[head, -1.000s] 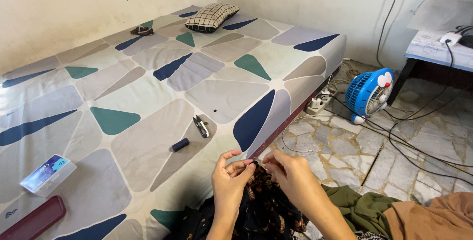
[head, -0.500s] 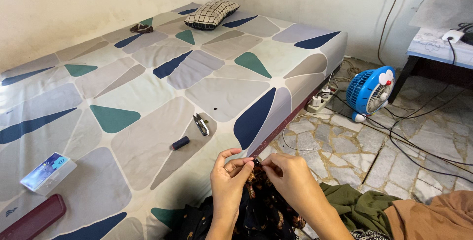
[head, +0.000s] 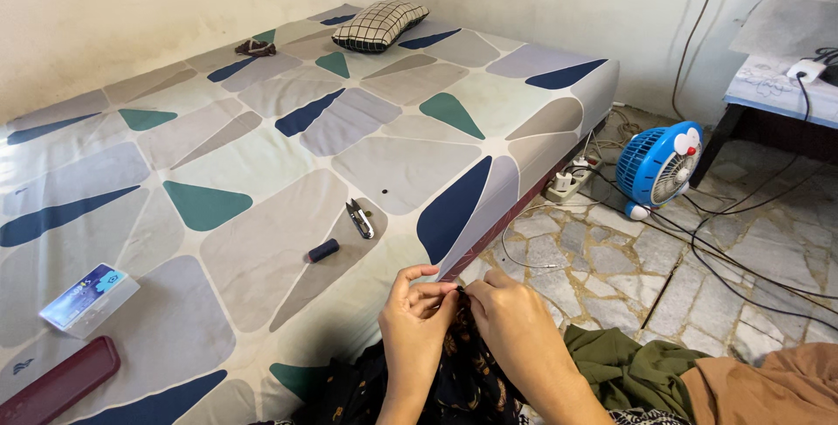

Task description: The person sits on the floor next to a bed and hand-sews a black floral garment using a needle and thread, repeatedly stitching at the fabric edge. They pull the thread through, adjust the garment, pick up buttons from the bed, and finally hold up the garment to view the sewn section.

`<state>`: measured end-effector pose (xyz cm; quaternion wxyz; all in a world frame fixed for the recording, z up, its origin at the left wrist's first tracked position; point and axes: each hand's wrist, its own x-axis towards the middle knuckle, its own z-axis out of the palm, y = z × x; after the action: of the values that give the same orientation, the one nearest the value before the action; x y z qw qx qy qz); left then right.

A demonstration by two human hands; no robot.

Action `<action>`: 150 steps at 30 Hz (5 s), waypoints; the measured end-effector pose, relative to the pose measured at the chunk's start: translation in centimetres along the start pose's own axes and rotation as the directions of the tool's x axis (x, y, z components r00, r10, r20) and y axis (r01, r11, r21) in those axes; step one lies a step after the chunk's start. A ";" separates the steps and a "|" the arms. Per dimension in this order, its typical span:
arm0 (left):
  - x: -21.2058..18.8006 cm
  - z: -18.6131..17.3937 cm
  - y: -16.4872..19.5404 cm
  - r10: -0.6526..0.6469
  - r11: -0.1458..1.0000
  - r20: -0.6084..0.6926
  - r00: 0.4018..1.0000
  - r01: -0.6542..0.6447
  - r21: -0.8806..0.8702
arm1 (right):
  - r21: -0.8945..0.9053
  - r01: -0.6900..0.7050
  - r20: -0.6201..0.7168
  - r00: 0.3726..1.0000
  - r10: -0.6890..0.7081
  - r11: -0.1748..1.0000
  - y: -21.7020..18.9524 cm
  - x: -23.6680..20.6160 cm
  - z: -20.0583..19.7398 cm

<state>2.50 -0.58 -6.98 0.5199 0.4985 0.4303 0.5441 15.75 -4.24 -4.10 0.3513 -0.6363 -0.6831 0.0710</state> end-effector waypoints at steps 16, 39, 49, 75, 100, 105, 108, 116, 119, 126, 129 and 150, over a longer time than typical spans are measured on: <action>0.0 0.6 -2.2 -0.018 0.972 -0.051 0.999 0.029 0.231 | -0.294 0.025 0.161 0.987 0.024 0.955 0.8 0.4 4.3; 0.8 -0.6 -12.5 -0.415 0.801 0.057 0.908 0.395 -0.449 | 0.296 -0.185 0.190 0.973 0.132 0.937 6.5 -0.3 8.0; 1.4 -1.3 -12.8 -0.309 0.902 -0.106 0.945 0.256 -0.347 | 0.129 -0.273 0.148 0.956 0.254 0.953 4.7 -1.1 6.2; 1.5 -1.2 -12.4 -0.009 0.999 0.152 0.988 0.016 -0.042 | 0.622 -0.774 0.768 0.633 -0.101 -0.120 14.6 2.2 10.6; 0.8 -1.2 -0.1 -0.235 0.934 0.475 0.848 0.332 -0.131 | 0.982 0.022 0.177 0.212 0.961 -0.186 15.4 3.6 7.6; 5.4 -4.8 -5.7 -0.323 0.945 0.435 0.841 0.314 0.094 | 1.000 -0.019 -0.012 0.129 0.992 0.015 18.9 4.3 4.3; 7.9 -6.9 -9.2 -0.442 0.889 0.465 0.767 0.304 0.344 | 0.990 0.026 -0.137 0.134 0.981 0.135 21.3 5.1 1.8; 8.5 -5.9 -8.3 -0.525 0.849 0.491 0.695 0.472 0.238 | 0.952 -0.053 -0.236 0.505 0.830 0.302 23.3 6.5 0.8; 7.9 -4.6 -6.7 -0.527 0.845 0.453 0.719 0.499 0.191 | 0.891 -0.246 -0.121 0.682 0.721 0.382 21.7 6.3 1.9; 6.5 -2.3 -6.5 -0.466 0.829 0.447 0.764 0.553 -0.083 | 0.773 -0.210 0.122 0.975 0.184 0.599 13.9 6.9 3.8; 6.1 -2.2 -6.5 -0.430 0.848 0.429 0.794 0.518 -0.110 | 0.789 -0.204 0.208 0.976 0.061 0.579 11.6 6.5 4.4; 4.8 -2.1 -5.8 -0.374 0.923 0.288 0.882 0.384 0.024 | 0.814 -0.264 0.361 0.928 -0.095 0.518 11.8 3.6 4.1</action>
<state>1.39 4.82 -12.51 0.6814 0.4694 0.4302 0.3610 23.27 2.66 -12.18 0.4810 -0.3912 -0.5800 0.5283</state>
